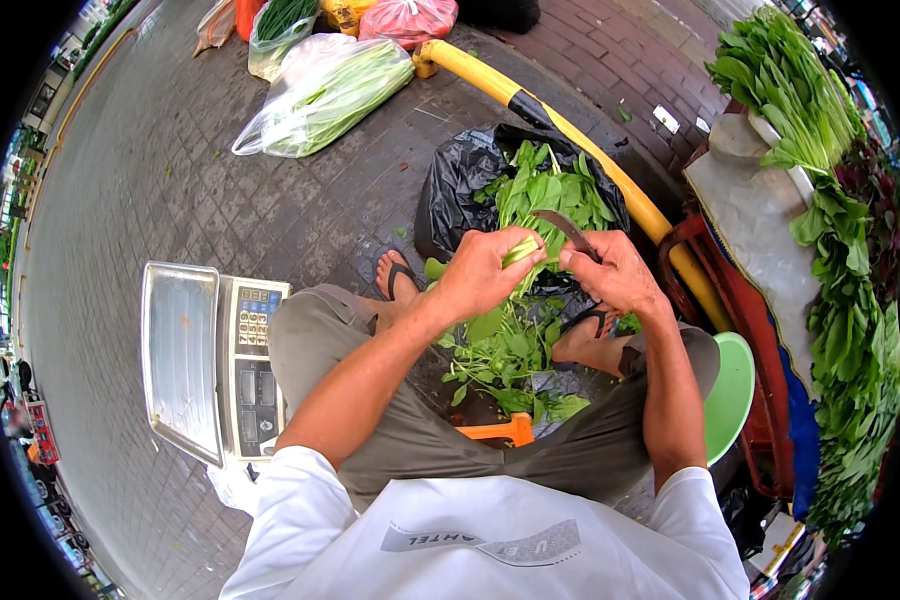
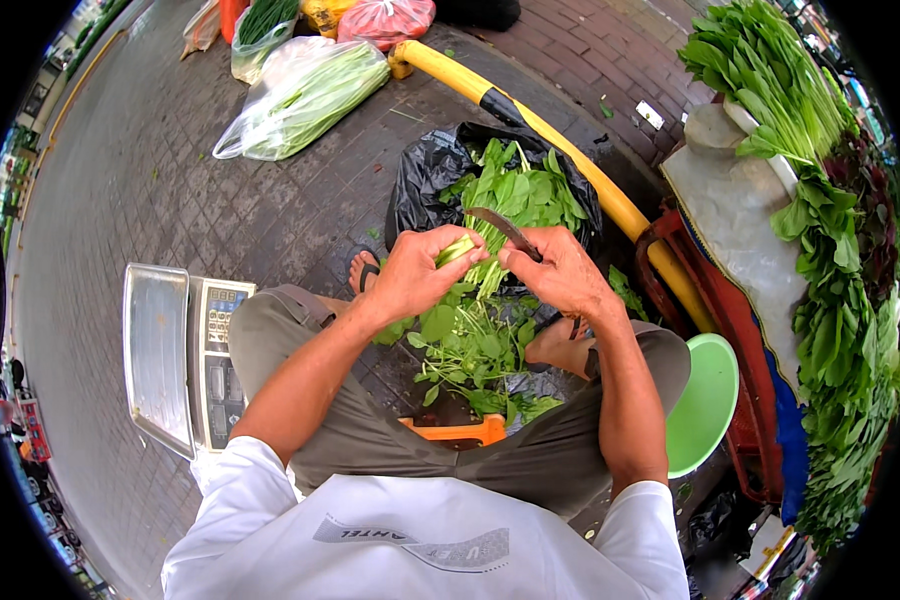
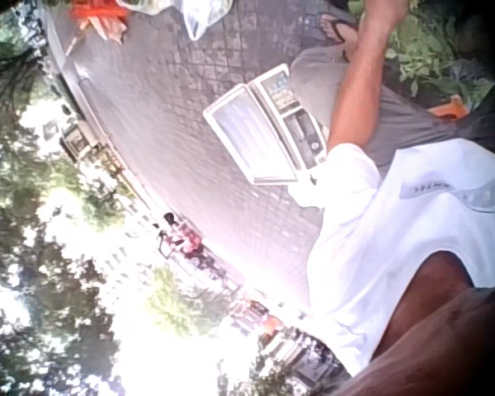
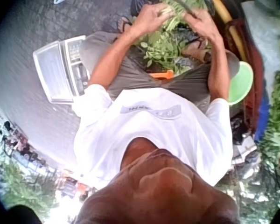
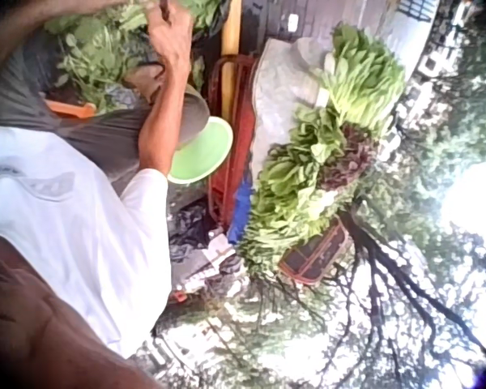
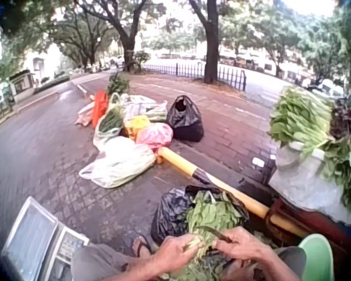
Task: The person sits on a low stool at a street-side stall and trims leafy green vegetables using a small knife. They cut the stems and remove unwanted parts, placing the trimmed pieces into a green bowl and discarding waste into a black bag. A digital scale and various bags of produce are visible nearby.
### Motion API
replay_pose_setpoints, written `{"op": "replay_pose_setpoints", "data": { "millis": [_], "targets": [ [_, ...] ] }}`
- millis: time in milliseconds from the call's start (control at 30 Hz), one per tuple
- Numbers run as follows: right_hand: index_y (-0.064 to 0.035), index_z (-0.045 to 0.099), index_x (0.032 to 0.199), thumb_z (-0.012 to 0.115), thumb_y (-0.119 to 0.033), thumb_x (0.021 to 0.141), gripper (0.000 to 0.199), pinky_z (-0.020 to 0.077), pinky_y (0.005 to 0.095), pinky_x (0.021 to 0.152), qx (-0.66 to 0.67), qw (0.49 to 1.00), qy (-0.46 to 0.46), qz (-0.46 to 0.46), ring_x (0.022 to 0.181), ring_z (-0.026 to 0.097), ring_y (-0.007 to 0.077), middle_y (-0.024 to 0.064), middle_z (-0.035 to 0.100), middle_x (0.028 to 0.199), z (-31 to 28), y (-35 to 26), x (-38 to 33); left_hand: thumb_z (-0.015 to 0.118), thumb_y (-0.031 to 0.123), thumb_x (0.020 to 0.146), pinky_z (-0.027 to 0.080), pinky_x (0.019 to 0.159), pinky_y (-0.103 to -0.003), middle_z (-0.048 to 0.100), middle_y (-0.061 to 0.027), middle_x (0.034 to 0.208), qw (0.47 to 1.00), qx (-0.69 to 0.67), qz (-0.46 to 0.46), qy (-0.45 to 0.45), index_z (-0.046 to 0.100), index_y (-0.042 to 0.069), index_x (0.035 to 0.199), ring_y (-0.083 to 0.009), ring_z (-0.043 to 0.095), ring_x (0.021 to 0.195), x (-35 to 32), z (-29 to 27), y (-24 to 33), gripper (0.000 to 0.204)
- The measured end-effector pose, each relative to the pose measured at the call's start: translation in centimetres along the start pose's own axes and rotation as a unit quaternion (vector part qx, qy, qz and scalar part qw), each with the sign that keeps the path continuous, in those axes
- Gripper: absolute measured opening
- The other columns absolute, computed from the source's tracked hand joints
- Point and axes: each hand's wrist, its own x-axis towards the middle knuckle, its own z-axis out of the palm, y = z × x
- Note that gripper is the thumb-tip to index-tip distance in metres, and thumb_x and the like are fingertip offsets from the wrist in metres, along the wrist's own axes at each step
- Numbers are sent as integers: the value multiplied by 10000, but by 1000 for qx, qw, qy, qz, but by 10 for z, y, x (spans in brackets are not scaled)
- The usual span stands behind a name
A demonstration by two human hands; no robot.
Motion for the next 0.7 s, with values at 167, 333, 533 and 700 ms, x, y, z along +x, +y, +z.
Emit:
{"op": "replay_pose_setpoints", "data": {
  "millis": [167,333,533,700],
  "targets": [
    [12,650,818,597,-262,875,285,313,288,497,18,1000,7,-3,557,387,77,-27,449,576,4,12,4,664,173,898,457,576,-237,668,-11,740,999,-17,-12,-29,661,30,1047,-34,549,643,0,6,-1,207],
    [0,670,830,597,-263,885,278,319,290,490,40,999,10,12,550,405,67,-28,475,576,11,14,7,629,121,920,472,600,-226,679,-8,817,992,-99,-45,-61,649,15,1071,-41,585,673,-2,12,-9,185],
    [-6,672,830,591,-272,899,286,332,285,493,73,997,11,24,547,413,64,-31,475,575,14,16,7,607,86,929,489,613,-235,678,-27,875,986,-134,-63,-81,634,-6,1067,-64,605,685,-1,10,-12,168],
    [7,643,859,573,-310,920,330,353,298,504,62,997,50,0,563,425,78,-11,470,581,13,22,8,592,78,929,491,602,-243,680,-48,850,978,-179,-76,-71,627,-27,1036,-76,605,667,-1,8,-11,154]
  ]
}}
